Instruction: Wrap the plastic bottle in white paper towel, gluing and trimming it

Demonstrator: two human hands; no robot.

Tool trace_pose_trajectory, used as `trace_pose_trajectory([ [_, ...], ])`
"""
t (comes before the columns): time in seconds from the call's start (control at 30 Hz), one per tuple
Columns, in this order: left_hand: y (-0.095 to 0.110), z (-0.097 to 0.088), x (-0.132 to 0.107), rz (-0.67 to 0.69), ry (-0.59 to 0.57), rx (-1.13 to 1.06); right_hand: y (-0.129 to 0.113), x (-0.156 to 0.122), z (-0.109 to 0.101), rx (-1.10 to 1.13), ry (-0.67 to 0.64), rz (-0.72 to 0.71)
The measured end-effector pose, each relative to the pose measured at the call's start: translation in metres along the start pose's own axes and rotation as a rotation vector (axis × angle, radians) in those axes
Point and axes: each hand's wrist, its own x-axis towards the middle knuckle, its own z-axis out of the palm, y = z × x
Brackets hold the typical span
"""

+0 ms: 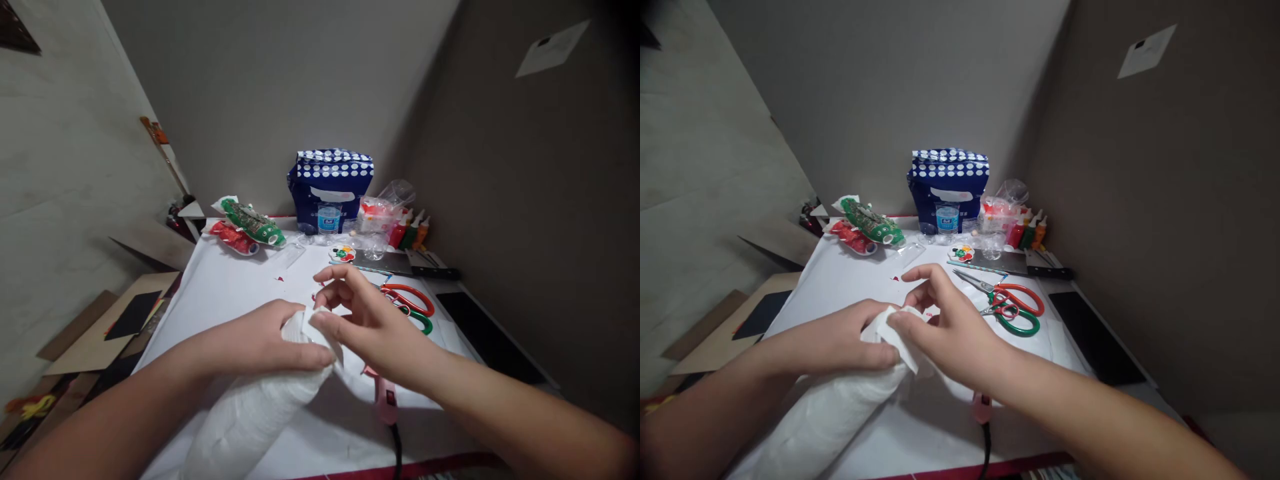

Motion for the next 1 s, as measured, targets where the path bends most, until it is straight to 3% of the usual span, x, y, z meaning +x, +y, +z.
trace_pose_trajectory([
  [0.13, -0.017, -0.02, 0.008, 0.078, -0.109, -0.092, 0.002, 0.02, -0.008, 0.072, -0.07, -0.014],
  [0.27, -0.037, -0.036, 0.013, 0.083, -0.25, -0.414, 0.002, 0.037, -0.023, 0.17, -0.176, -0.082],
  [0.47, -0.041, -0.036, 0.013, 0.115, -0.313, -0.568, 0.008, 0.049, -0.042, 0.193, -0.289, -0.273],
  [0.7, -0.022, -0.015, 0.011, -0.001, -0.121, -0.428, 0.022, 0.034, -0.033, 0.058, -0.25, -0.323],
  [0.83, -0.015, -0.011, 0.009, 0.015, 0.032, -0.301, 0.022, 0.026, -0.031, 0.039, -0.205, -0.398],
  [1.0, -0.01, -0.01, 0.007, 0.063, 0.006, -0.253, 0.021, 0.024, -0.025, 0.108, -0.158, -0.436],
])
